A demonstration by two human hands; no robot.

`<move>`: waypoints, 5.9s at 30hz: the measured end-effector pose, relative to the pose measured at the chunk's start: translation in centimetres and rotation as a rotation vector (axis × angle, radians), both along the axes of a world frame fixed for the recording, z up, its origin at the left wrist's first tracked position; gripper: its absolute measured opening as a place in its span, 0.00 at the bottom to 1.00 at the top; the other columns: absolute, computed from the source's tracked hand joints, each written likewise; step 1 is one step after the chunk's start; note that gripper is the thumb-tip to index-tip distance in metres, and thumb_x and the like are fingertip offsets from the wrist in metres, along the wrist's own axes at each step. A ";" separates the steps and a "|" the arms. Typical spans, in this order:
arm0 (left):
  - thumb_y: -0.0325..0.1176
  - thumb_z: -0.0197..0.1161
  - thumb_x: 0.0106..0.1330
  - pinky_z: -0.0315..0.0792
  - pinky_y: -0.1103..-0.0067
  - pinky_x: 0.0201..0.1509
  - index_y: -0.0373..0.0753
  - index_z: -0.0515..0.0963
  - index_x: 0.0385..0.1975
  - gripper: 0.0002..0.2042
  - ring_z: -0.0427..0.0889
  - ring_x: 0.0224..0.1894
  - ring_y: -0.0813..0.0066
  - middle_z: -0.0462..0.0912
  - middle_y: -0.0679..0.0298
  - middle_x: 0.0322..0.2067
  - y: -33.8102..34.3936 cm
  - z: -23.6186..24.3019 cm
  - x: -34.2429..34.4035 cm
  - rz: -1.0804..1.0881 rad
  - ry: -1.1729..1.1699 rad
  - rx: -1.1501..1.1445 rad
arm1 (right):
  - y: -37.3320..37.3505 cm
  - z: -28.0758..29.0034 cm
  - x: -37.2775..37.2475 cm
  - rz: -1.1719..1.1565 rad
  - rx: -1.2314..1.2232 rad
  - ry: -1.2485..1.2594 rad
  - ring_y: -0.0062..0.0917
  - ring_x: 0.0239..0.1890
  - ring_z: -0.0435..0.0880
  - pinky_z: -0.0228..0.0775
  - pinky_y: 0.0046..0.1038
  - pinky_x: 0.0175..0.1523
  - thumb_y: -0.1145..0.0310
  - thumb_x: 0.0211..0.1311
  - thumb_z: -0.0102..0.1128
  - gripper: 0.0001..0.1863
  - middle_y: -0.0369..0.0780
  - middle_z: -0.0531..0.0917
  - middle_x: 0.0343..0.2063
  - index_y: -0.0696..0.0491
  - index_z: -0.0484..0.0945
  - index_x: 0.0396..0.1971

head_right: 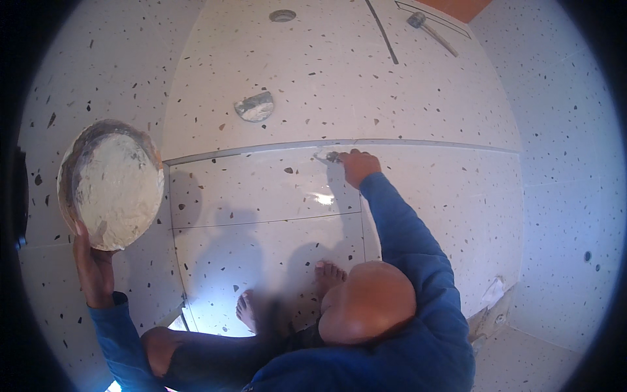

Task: The person sits on the floor and uses a small trowel to apply grout from a bowl into the gaps between white terrazzo tiles. They repeatedly scoop grout and spread it along the seams, smoothing the surface. Another person is briefly visible working nearby.

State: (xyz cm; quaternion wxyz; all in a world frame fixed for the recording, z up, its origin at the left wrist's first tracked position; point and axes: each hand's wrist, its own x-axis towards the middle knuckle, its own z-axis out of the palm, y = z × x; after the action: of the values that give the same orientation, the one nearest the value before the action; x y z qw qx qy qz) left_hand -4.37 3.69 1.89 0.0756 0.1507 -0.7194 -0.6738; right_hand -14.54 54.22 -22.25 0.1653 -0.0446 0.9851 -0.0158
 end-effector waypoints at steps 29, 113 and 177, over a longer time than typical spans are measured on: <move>0.51 0.52 0.72 0.80 0.73 0.50 0.29 0.62 0.60 0.30 0.82 0.50 0.68 0.76 0.53 0.54 0.1 1.3 1.0 0.045 0.004 0.039 | -12.8 -1.9 3.6 -0.134 -0.504 0.099 0.43 0.37 0.82 0.75 0.42 0.43 0.65 0.62 0.56 0.18 0.47 0.79 0.36 0.47 0.76 0.53; 0.60 0.48 0.68 0.80 0.73 0.46 0.24 0.63 0.59 0.38 0.83 0.47 0.62 0.77 0.46 0.50 -2.4 3.1 0.2 0.049 0.022 -0.125 | -33.7 -7.3 4.9 -0.475 -0.519 0.113 0.51 0.42 0.79 0.74 0.45 0.45 0.65 0.66 0.53 0.27 0.54 0.71 0.45 0.56 0.60 0.62; 0.60 0.49 0.68 0.78 0.71 0.43 0.27 0.61 0.62 0.38 0.82 0.48 0.61 0.75 0.45 0.52 -2.9 2.4 -0.1 0.013 0.002 -0.072 | -14.2 6.3 -3.1 0.393 0.086 -0.055 0.43 0.47 0.80 0.74 0.41 0.50 0.62 0.64 0.56 0.16 0.46 0.77 0.44 0.42 0.76 0.52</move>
State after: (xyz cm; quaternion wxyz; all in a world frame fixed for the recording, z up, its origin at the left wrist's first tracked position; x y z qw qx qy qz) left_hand -4.50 0.78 4.24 0.0861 0.1522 -0.7420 -0.6472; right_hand -17.63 40.00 -15.96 0.1940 -0.2283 0.9523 0.0575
